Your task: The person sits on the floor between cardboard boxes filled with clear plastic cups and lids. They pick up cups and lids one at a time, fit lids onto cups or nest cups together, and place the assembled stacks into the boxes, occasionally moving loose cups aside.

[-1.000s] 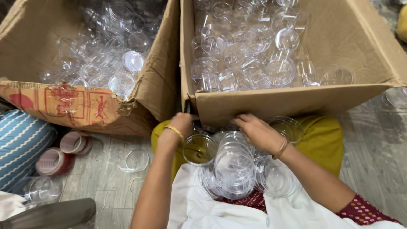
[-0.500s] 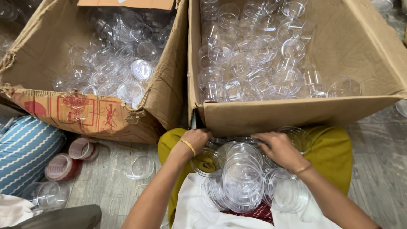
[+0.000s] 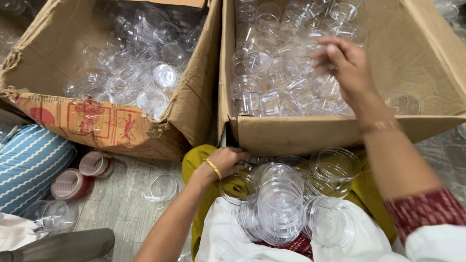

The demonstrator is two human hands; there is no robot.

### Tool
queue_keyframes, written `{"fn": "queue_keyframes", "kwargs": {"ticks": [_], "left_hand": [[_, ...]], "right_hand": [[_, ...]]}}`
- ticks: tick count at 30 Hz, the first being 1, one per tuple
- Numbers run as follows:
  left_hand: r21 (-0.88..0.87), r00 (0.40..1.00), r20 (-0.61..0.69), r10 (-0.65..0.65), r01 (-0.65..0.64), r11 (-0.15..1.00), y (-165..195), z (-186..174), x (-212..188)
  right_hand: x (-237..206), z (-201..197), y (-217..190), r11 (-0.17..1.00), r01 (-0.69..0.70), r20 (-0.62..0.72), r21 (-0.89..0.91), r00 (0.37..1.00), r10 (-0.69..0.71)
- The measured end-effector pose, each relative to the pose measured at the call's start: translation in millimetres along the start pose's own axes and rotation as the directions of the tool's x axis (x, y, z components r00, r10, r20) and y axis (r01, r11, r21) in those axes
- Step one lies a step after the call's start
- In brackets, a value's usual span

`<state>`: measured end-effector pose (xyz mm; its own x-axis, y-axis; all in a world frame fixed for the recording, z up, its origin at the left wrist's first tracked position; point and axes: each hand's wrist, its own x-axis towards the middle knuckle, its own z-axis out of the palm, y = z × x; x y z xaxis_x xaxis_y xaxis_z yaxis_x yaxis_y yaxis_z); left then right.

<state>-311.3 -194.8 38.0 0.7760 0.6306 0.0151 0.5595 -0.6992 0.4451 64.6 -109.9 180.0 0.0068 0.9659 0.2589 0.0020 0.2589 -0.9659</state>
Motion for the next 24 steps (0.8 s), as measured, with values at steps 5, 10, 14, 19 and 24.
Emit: {"fn": "queue_keyframes", "kwargs": {"ticks": [5,10,14,19,24], "left_hand": [[0.099,0.993,-0.100,0.070,-0.060,0.993,7,14,-6],[0.001,0.987,-0.143,0.068,-0.069,0.998,2,21,-7],[-0.067,0.983,-0.167,0.073,-0.086,0.994,5,24,-5],[0.090,0.976,-0.160,0.151,-0.138,0.986,28,33,-3],[0.114,0.969,-0.120,0.216,-0.203,0.973,39,35,2]], "right_hand": [[55,25,66,0.777,0.179,0.050,-0.604,0.981,-0.187],[49,13,96,0.694,-0.021,0.019,-0.719,0.999,0.050],[53,10,100,0.661,-0.041,-0.010,-0.749,0.999,0.051],[57,10,101,0.717,-0.106,-0.036,-0.689,0.993,0.112],[57,6,102,0.687,-0.074,-0.031,-0.723,0.997,0.075]]}}
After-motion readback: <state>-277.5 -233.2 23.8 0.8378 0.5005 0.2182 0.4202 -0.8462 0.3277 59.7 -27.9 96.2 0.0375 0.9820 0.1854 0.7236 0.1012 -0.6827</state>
